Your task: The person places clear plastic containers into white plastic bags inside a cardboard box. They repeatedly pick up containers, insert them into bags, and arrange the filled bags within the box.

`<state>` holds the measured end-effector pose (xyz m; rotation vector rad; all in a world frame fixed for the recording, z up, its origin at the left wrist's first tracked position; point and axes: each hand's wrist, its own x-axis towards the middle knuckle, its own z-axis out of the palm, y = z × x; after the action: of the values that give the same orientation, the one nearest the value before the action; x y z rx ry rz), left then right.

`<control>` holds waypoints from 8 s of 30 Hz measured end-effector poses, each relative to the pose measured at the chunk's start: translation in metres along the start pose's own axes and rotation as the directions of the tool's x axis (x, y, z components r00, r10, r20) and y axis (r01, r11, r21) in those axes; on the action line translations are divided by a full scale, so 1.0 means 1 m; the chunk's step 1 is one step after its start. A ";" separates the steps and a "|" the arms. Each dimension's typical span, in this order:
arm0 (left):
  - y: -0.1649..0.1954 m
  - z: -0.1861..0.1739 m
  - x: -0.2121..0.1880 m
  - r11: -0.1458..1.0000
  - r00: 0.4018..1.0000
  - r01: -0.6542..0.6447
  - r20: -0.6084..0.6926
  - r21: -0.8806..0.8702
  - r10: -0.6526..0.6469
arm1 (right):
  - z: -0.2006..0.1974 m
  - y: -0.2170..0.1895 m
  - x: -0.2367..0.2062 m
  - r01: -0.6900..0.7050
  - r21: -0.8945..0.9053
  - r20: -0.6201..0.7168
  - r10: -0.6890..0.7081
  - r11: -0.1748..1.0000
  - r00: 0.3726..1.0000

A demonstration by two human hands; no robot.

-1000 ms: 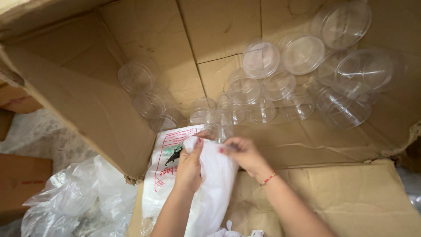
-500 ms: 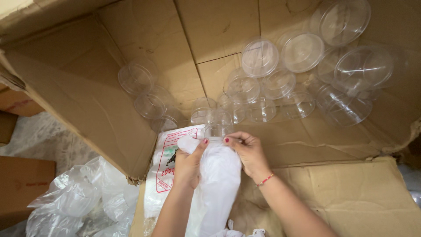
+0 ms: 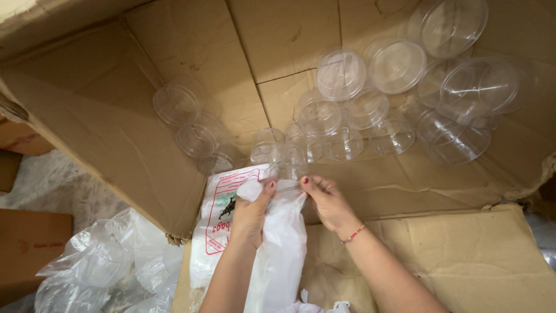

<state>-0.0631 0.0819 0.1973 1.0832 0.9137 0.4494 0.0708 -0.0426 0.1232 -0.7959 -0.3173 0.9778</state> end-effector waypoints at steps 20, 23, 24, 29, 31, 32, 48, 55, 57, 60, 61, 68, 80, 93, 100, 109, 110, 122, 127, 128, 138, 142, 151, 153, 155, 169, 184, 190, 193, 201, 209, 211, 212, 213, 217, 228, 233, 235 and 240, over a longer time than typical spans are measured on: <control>-0.079 -0.081 0.097 0.696 0.898 -0.333 -0.010 0.636 0.439 | -0.027 0.054 0.034 0.160 -0.652 -0.258 -0.416 0.741 0.872; -0.089 -0.085 0.108 0.855 0.942 -0.297 -0.017 0.426 0.336 | -0.024 0.053 0.036 0.033 -0.609 -0.288 -0.259 0.793 0.922; -0.091 -0.085 0.106 0.894 0.954 -0.278 -0.011 0.351 0.301 | -0.024 0.052 0.035 0.034 -0.594 -0.284 -0.249 0.803 0.926; -0.089 -0.077 0.081 0.998 0.999 -0.015 0.048 0.060 0.012 | -0.039 0.056 0.030 0.086 -0.329 -0.204 -0.160 0.940 0.966; -0.088 -0.076 0.074 0.992 0.990 0.120 0.082 -0.038 -0.116 | -0.054 0.057 0.033 0.129 -0.355 -0.193 -0.208 0.926 0.959; -0.088 -0.076 0.073 0.980 0.979 0.183 0.103 -0.082 -0.174 | -0.061 0.058 0.036 0.155 -0.365 -0.186 -0.235 0.918 0.954; -0.051 -0.118 0.053 0.956 0.977 0.203 -0.100 0.210 -0.186 | -0.027 0.045 -0.001 -0.538 0.266 0.419 0.407 0.800 0.812; 0.016 -0.277 -0.046 0.987 0.949 0.120 -0.306 0.109 -0.082 | -0.035 0.016 0.016 -0.285 -0.058 0.198 0.291 0.957 0.936; 0.047 -0.321 -0.060 0.970 0.897 0.129 -0.441 0.204 -0.027 | -0.029 0.019 0.018 -0.267 -0.191 0.041 0.279 0.945 0.959; 0.079 -0.367 -0.064 0.894 0.764 0.226 -0.640 0.386 0.083 | -0.025 0.028 0.020 -0.246 -0.343 -0.083 0.232 0.907 0.969; 0.085 -0.377 -0.064 0.850 0.715 0.287 -0.689 0.441 0.116 | -0.025 0.031 0.020 -0.237 -0.344 -0.078 0.223 0.909 0.972; 0.079 -0.368 -0.066 0.334 0.570 0.682 -0.759 0.650 0.314 | -0.034 0.036 0.022 -0.290 -0.369 -0.163 0.246 0.883 0.956; 0.022 -0.082 0.045 0.305 0.935 -0.188 0.075 0.934 0.347 | -0.049 0.050 0.030 -0.195 -0.336 -0.345 0.073 0.921 0.936; -0.052 -0.012 0.117 0.490 0.930 -0.367 0.333 0.791 0.158 | -0.039 0.033 0.036 0.040 -0.768 -0.167 -0.259 0.640 0.951; -0.026 -0.002 0.035 0.939 0.984 -0.176 0.070 0.295 0.162 | -0.014 0.020 0.006 0.187 -0.508 -0.005 -0.220 0.841 0.976; 0.024 -0.004 -0.036 0.930 0.997 0.007 0.076 -0.369 0.022 | -0.004 0.032 0.000 -0.043 0.114 -0.011 0.045 0.993 0.999; 0.023 -0.003 -0.037 0.942 0.995 0.004 0.094 -0.337 0.029 | -0.001 0.032 0.000 -0.074 0.228 -0.052 0.088 0.971 0.995; 0.009 0.014 -0.009 0.956 0.936 -0.288 -0.227 -0.051 0.270 | 0.004 0.013 -0.001 -0.022 0.124 -0.023 0.025 0.992 0.999; 0.030 0.006 -0.010 0.988 0.986 -0.155 0.067 0.025 0.153 | 0.006 0.015 0.001 0.049 0.232 -0.137 -0.018 0.972 0.990; 0.031 0.005 -0.010 0.991 0.987 -0.121 0.114 0.052 0.114 | 0.006 0.016 0.002 0.072 0.276 -0.178 -0.023 0.958 0.984; -0.001 0.005 -0.001 0.985 0.987 0.052 0.159 -0.162 -0.026 | -0.006 0.020 0.012 0.063 0.085 -0.197 -0.045 0.994 0.979; 0.000 0.007 0.001 0.977 0.990 0.029 0.138 -0.213 0.001 | -0.012 0.019 0.015 0.055 0.177 -0.176 -0.024 0.983 0.984; -0.003 0.017 0.005 0.986 1.000 0.000 0.026 -0.166 0.005 | -0.026 0.020 0.017 -0.021 0.046 -0.062 0.024 0.999 0.998; -0.006 0.017 0.007 0.984 1.000 0.004 0.015 -0.176 -0.001 | -0.024 0.021 0.016 -0.038 -0.022 -0.001 0.038 0.999 0.999; -0.009 0.016 0.009 0.984 0.999 0.039 0.002 -0.176 -0.039 | -0.022 0.020 0.015 -0.050 -0.095 0.068 0.057 0.994 0.996; -0.011 -0.014 0.009 0.946 0.937 0.306 0.211 -0.108 -0.279 | -0.032 -0.008 0.014 -0.255 0.548 0.222 0.155 0.797 0.963; -0.079 -0.017 0.150 0.985 0.985 -0.174 0.002 -0.022 0.174 | -0.079 0.048 0.067 0.248 -0.684 -0.245 -0.537 0.686 0.807; -0.079 -0.011 0.152 0.999 1.000 0.030 0.004 -0.041 -0.029 | -0.083 0.049 0.067 0.058 -0.857 -0.187 -0.414 0.512 0.891; -0.082 -0.017 0.147 0.989 0.993 -0.088 -0.072 0.122 0.097 | -0.082 0.048 0.068 0.013 -0.908 -0.166 -0.390 0.418 0.906; -0.085 -0.033 0.130 0.854 0.980 0.136 -0.195 0.503 -0.042 | -0.073 0.044 0.056 -0.008 -0.672 -0.217 -0.187 0.741 0.958; -0.088 -0.040 0.109 0.922 0.921 0.388 -0.038 -0.002 -0.388 | -0.075 0.041 0.058 0.186 -0.049 0.023 -0.185 0.981 0.982; -0.081 -0.037 0.103 0.915 0.916 0.401 0.009 0.040 -0.402 | -0.077 0.039 0.058 0.182 0.244 0.151 -0.223 0.953 0.963; -0.076 -0.035 0.099 0.911 0.912 0.407 0.032 0.063 -0.410 | -0.079 0.038 0.057 0.160 0.385 0.207 -0.254 0.909 0.945; -0.073 -0.033 0.094 0.931 0.931 0.364 0.010 0.032 -0.365 | -0.078 0.036 0.058 0.148 0.207 0.117 -0.174 0.967 0.978; -0.061 -0.033 0.074 0.967 0.976 0.219 0.016 -0.129 -0.219 | -0.060 0.030 0.058 -0.120 -0.052 -0.113 0.114 0.991 0.987; -0.056 -0.100 0.054 0.985 0.992 0.120 0.029 0.123 -0.125 | -0.029 -0.004 0.025 -0.415 0.188 0.322 0.344 0.890 0.882; -0.002 -0.261 -0.037 0.968 0.993 0.106 -0.070 0.228 -0.092 | -0.026 -0.011 0.027 -0.262 -0.038 0.341 0.259 0.964 0.904; 0.041 -0.321 -0.057 0.955 0.980 0.093 -0.194 0.283 -0.038 | -0.024 -0.007 0.029 -0.246 -0.128 0.280 0.273 0.961 0.920; 0.122 -0.395 -0.066 0.575 0.744 0.460 -0.647 0.677 0.166 | -0.023 0.000 0.030 -0.256 -0.240 0.176 0.302 0.936 0.937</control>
<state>-0.4088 0.3072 0.2674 1.7060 1.9885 0.2272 0.0998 -0.0279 0.1042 -0.9530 -0.5081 1.3176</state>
